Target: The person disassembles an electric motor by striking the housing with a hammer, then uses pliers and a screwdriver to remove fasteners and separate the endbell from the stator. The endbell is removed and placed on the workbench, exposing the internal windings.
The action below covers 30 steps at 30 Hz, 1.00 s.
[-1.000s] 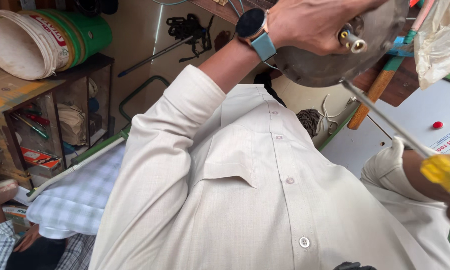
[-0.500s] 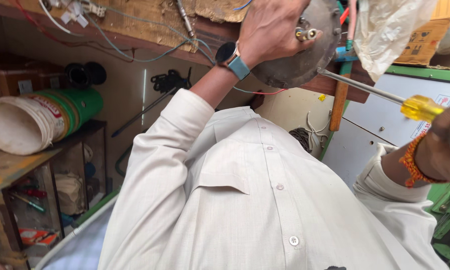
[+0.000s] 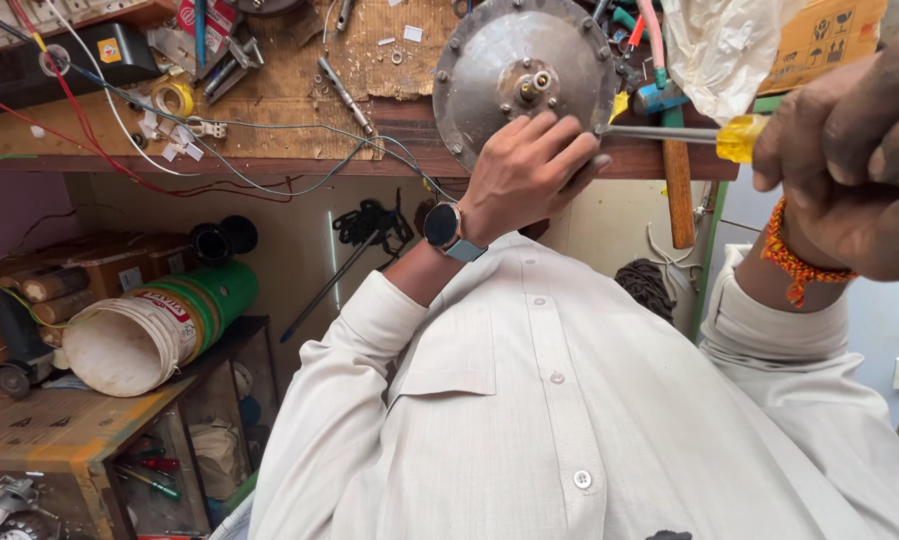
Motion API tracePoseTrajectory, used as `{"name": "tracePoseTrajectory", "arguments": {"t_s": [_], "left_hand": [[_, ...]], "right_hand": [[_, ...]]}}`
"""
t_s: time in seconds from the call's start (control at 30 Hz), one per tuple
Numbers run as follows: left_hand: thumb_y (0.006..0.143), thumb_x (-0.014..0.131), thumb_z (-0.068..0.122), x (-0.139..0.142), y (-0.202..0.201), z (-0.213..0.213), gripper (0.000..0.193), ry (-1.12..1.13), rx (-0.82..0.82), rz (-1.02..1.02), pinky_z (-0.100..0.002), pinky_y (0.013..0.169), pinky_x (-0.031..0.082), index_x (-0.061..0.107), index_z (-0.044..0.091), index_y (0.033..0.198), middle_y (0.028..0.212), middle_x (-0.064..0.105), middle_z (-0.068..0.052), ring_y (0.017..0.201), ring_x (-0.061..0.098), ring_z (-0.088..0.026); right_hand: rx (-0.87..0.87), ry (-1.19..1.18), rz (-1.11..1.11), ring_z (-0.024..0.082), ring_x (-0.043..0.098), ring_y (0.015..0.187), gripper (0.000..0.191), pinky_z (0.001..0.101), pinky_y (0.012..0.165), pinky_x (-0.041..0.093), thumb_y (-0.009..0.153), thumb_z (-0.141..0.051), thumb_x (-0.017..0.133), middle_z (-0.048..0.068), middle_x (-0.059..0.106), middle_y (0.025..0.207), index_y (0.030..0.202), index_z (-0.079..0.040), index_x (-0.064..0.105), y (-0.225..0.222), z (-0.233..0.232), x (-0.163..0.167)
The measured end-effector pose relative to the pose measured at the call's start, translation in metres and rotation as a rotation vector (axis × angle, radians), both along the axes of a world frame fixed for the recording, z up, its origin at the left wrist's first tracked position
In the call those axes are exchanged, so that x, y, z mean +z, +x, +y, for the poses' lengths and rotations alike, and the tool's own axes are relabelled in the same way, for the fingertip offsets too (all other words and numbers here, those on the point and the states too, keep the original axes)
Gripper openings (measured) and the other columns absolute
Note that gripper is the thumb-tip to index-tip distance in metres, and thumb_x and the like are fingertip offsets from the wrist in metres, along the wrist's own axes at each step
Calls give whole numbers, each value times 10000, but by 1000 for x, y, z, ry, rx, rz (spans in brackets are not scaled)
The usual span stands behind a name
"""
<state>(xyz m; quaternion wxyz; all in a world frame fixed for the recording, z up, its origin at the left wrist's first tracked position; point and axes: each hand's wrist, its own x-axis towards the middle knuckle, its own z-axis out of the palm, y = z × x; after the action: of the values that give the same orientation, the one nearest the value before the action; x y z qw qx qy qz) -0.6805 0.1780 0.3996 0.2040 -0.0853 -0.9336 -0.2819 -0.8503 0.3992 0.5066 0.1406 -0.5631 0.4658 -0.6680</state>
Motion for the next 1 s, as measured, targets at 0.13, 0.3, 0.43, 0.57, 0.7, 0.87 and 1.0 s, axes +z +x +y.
{"name": "tracePoseTrajectory", "arguments": {"t_s": [0.13, 0.3, 0.43, 0.57, 0.7, 0.87, 1.0], "left_hand": [[914, 667, 113, -6, -10, 16, 353, -220, 203, 62, -318, 807, 493, 700, 128, 1265, 1060, 599, -31, 1065, 547, -209], [926, 692, 178, -4, -20, 28, 231, -164, 276, -20, -348, 798, 484, 723, 168, 1155, 1010, 595, 23, 1072, 549, -224], [916, 741, 200, 5, -15, 35, 226, -19, 285, -38, -354, 817, 483, 733, 178, 1141, 1020, 623, 37, 1045, 560, -204], [954, 760, 236, 19, -9, 8, 321, 380, 262, 241, -334, 928, 498, 656, 157, 1247, 1123, 631, 12, 1081, 562, -186], [1011, 725, 329, 19, -27, -60, 646, 581, -170, -14, -319, 1050, 510, 354, 18, 1440, 1335, 629, -54, 1224, 609, -178], [1098, 655, 402, -5, -48, -76, 268, 127, -222, -87, -415, 1106, 370, 681, 190, 1261, 1311, 689, 22, 1383, 577, -199], [1099, 666, 415, -18, -48, -80, 295, 185, -262, -74, -418, 1047, 369, 686, 179, 1275, 1401, 631, -59, 1213, 596, -224]], "right_hand": [[-243, -193, 66, 188, 406, 441, 568, 350, 442, 475, 991, -653, 387, 50, 410, 720, 884, -96, 380, 14, -26, 8], [-567, -326, -7, 242, 470, 431, 639, 352, 410, 482, 1025, -636, 310, 187, 474, 738, 924, -9, 383, 40, -39, 2], [-630, -186, -91, 276, 483, 496, 608, 387, 482, 493, 1081, -570, 291, 231, 486, 786, 982, 22, 384, 53, -28, 4], [-616, -121, -180, 259, 412, 442, 478, 417, 497, 465, 1138, -443, 354, 184, 398, 690, 921, -17, 363, 41, -10, 0], [-722, -173, -258, 226, 321, 417, 384, 378, 428, 402, 1105, -297, 381, 116, 325, 655, 800, -76, 312, 31, 3, -32], [-733, -248, -427, 250, 306, 436, 430, 354, 445, 358, 1102, -231, 377, 120, 348, 615, 701, -112, 279, 16, 55, -79], [-980, -352, -551, 248, 359, 474, 376, 344, 468, 352, 1043, -166, 412, 147, 393, 595, 701, -24, 349, 11, 119, -109]]}}
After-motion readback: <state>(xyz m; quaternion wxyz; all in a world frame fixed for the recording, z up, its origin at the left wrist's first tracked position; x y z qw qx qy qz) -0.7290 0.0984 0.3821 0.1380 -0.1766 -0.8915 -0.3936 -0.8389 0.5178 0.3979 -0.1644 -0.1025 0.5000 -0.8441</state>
